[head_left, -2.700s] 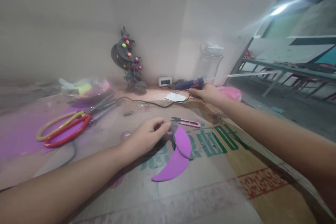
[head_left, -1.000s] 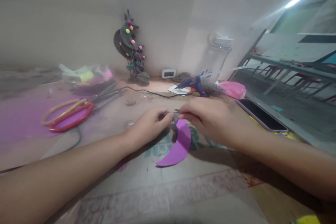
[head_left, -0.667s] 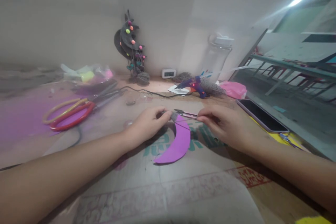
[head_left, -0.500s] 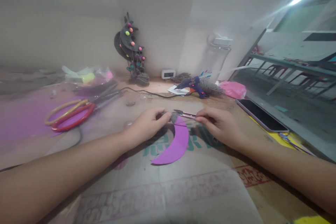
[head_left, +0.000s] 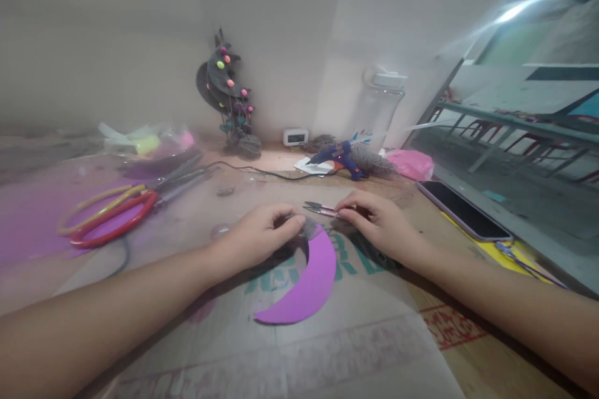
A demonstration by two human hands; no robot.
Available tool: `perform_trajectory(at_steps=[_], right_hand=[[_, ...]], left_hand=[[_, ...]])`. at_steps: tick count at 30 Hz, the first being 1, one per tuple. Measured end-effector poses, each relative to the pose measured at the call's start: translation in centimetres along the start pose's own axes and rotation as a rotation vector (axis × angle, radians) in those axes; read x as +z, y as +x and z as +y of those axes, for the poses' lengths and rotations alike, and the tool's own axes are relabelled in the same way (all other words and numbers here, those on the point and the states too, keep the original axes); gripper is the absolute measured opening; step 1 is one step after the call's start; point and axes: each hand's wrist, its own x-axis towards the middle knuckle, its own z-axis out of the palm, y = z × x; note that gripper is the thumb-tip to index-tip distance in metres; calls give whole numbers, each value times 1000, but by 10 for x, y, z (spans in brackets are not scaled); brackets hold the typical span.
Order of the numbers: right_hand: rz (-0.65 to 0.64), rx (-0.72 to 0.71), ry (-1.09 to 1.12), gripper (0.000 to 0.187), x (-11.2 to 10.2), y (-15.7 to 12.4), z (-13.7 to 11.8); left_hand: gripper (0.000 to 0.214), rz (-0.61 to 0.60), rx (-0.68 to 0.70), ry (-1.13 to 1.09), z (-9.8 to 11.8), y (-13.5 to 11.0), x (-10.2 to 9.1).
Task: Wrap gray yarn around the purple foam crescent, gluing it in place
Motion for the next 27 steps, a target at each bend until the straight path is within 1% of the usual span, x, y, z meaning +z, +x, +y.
perform_trajectory(at_steps=[2,4,7,8,10,13,16,19,21,24,27], right_hand=[[15,74,69,23,-2,0,-4],[-4,181,247,32,-2,-2,-11],[-139,262,583,39,0,-8,-23],[-195,275,653,41,1,-10,-27],[-294,314,719,48,4,-12,-32],[-355,378,742,54,6,-13,-35],[-367,388,735,46,7,-11,-32],[-319,342,650,33,7,-10,-26],[-261,302,541,28,7,-9,-23],[-219,274,402,17,8,-7,-19],[-219,297,385,19,8,-5,-17]], left_hand=[[36,11,0,10,0,0,0],[35,14,4,28,1,0,0],[35,13,22,38,2,0,-1],[34,13,29,40,2,0,-1],[34,13,47,43,2,0,-1],[33,3,56,50,3,1,-1],[35,8,39,63,2,0,-1],[36,3,39,69,1,0,-2],[36,-2,44,77,1,0,-2],[35,3,44,87,2,1,-2],[35,-14,38,85,1,0,-2]])
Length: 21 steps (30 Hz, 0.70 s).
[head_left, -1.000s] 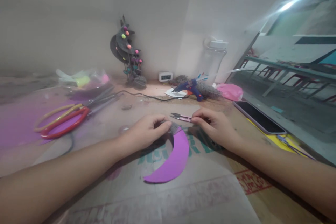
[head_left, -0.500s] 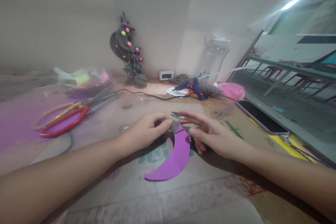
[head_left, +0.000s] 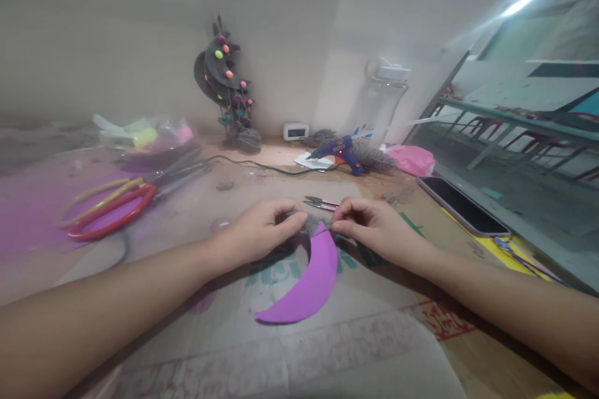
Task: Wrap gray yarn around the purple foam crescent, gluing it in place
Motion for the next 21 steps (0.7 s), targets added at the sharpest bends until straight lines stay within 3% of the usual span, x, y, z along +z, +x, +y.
perform_trajectory(at_steps=[8,21], right_hand=[[7,5,-25,19,2,-1,0],[13,-12,-44,15,3,-1,-5]], left_hand=[[36,-89,12,41,-2,0,-1],[35,-136,30,-5,1,-1,-2]])
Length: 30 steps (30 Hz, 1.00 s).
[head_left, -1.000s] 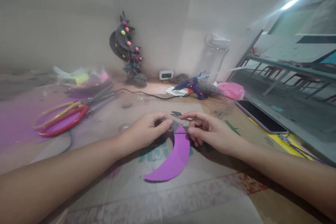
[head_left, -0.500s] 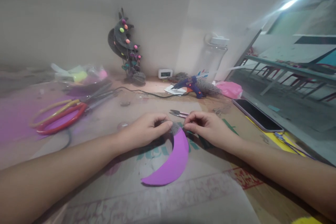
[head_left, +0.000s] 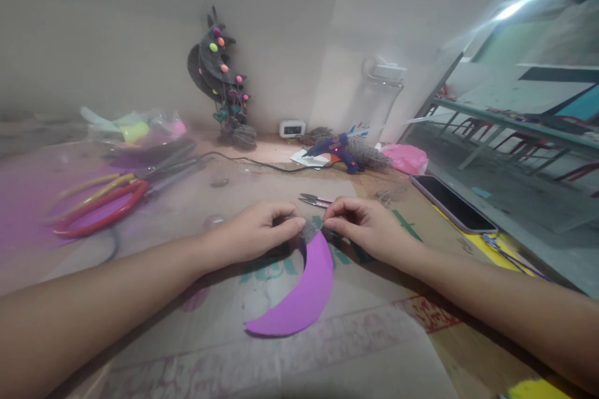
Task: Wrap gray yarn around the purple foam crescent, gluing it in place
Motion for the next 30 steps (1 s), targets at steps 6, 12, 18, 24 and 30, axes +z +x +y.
perform_trajectory(at_steps=[6,12,18,24,30], right_hand=[[-6,-16,15,14,0,-1,0],[-1,-20,-3,14,0,-1,-2],[-5,-27,22,15,1,-2,-2],[1,-19,29,14,1,-4,-4],[32,-62,-43,15,-1,-3,-2]], left_hand=[[35,-10,14,8,1,0,0],[34,-24,9,-7,2,-1,-1],[35,-59,15,-19,4,-1,-1],[33,-85,0,-49,7,-1,-1],[33,-100,-7,-75,8,-2,-2]])
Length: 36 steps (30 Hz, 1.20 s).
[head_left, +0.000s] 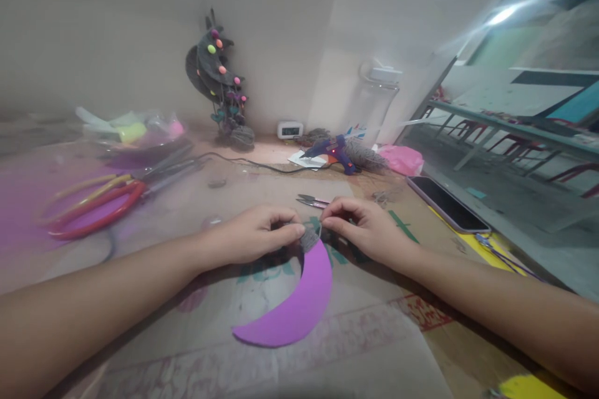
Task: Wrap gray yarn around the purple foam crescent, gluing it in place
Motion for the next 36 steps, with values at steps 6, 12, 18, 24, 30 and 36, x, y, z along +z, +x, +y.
perform_trajectory(at_steps=[6,12,18,24,30,36], right_hand=[[9,15,-3,15,0,1,1],[37,13,-9,16,0,3,2],[252,-104,63,18,-7,-2,4],[12,-43,-64,29,-5,-8,-7],[-57,-34,-124,28,0,-8,-15],[-15,-130,-130,26,3,-11,-8]], left_hand=[[32,3,5,9,1,-1,-1],[33,-2,14,4,0,0,-1],[37,164,5,-49,-10,3,3],[37,196,6,-71,-13,3,4],[36,193,33,-115,-10,3,4],[30,215,18,-29,-7,2,3]])
